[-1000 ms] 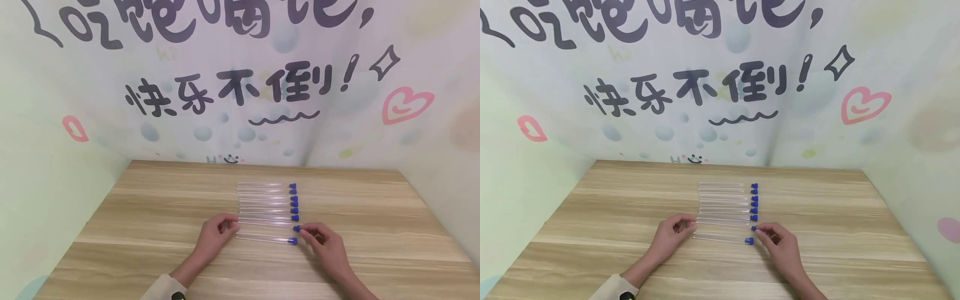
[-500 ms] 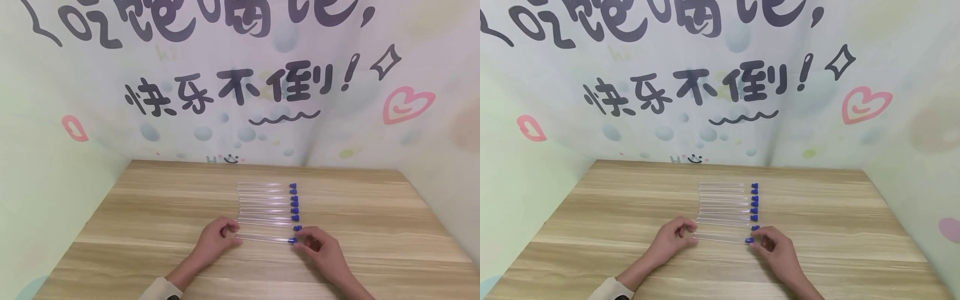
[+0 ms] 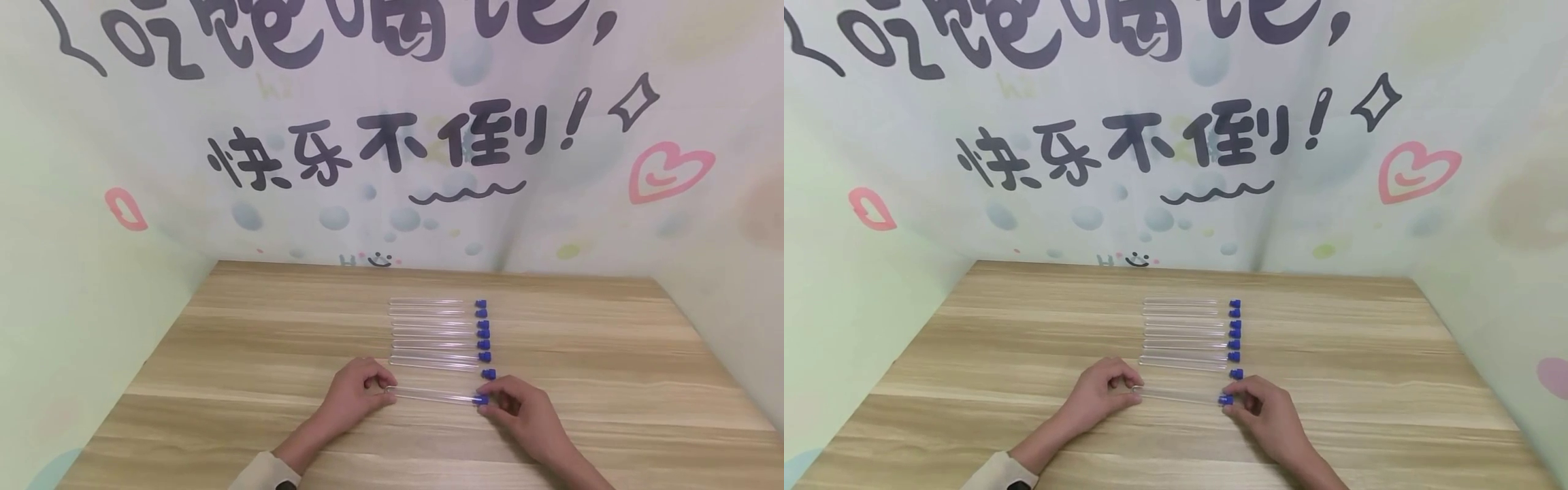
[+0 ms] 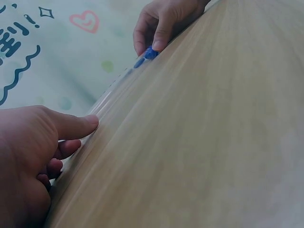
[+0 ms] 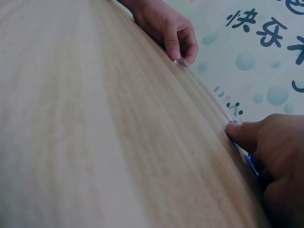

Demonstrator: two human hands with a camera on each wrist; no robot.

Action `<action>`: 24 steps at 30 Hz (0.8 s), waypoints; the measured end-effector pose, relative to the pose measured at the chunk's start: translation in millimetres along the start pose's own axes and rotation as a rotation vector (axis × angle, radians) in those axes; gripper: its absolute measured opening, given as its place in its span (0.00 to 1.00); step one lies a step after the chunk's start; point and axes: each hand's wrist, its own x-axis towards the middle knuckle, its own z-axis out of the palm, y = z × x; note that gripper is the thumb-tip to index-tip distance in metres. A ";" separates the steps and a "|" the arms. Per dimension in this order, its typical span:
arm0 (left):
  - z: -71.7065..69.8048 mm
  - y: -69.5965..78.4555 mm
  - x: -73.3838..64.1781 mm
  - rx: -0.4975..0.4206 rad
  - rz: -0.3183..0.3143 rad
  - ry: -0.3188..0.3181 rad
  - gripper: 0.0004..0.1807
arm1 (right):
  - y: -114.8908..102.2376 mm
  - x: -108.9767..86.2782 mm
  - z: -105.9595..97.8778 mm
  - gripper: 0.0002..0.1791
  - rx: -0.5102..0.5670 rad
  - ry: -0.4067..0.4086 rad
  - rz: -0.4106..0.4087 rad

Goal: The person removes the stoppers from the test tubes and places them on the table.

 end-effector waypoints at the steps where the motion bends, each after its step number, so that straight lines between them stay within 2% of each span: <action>1: 0.3 0.2 0.2 0.004 0.003 0.002 0.10 | 0.5 0.0 -0.1 0.14 -0.005 -0.003 -0.003; 7: 0.8 1.2 -0.2 -0.016 0.002 0.010 0.07 | 2.7 0.2 0.5 0.12 0.019 -0.018 -0.007; 16: -0.2 3.0 0.4 -0.166 0.003 -0.016 0.05 | -3.2 0.2 -0.6 0.11 0.049 -0.006 0.054; 24: -0.8 4.4 -0.2 -0.187 0.020 -0.020 0.05 | -0.6 -0.8 2.4 0.13 0.054 0.001 0.088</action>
